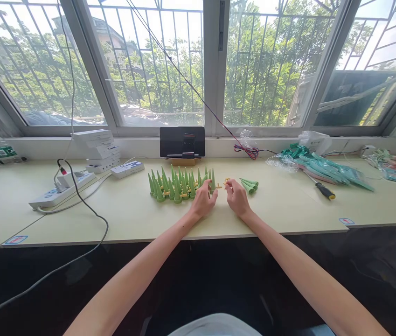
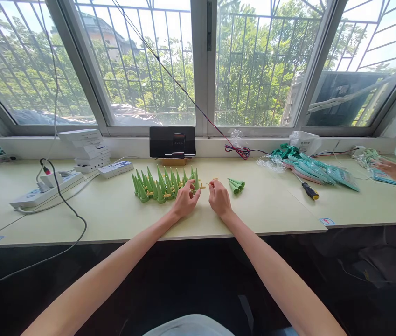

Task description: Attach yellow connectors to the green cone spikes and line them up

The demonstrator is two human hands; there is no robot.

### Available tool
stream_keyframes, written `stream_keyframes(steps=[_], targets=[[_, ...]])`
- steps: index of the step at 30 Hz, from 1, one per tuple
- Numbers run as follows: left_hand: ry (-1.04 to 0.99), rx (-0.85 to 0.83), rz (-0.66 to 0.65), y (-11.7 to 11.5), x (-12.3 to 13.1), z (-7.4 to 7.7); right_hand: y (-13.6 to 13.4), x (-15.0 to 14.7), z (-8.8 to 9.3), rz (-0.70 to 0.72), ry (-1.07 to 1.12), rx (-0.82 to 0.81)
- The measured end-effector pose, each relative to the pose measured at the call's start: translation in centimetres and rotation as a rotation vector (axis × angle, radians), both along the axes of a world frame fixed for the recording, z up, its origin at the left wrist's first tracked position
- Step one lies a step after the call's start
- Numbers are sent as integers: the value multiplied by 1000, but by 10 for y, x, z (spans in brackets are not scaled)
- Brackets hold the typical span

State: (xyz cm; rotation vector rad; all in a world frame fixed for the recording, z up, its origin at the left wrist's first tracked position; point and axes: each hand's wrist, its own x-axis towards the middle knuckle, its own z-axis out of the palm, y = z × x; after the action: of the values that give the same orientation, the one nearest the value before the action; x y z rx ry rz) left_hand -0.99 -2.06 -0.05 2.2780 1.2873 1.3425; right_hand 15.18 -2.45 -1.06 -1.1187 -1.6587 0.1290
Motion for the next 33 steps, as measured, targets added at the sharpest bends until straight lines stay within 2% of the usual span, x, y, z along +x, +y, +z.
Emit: stream_keyframes(steps=[12,33], targets=[[-41,6,12,-3,1,3,0,0,0,3,-23,-8],[-47,8,11,-2,0,2,2,1,-2,94,-63,6]])
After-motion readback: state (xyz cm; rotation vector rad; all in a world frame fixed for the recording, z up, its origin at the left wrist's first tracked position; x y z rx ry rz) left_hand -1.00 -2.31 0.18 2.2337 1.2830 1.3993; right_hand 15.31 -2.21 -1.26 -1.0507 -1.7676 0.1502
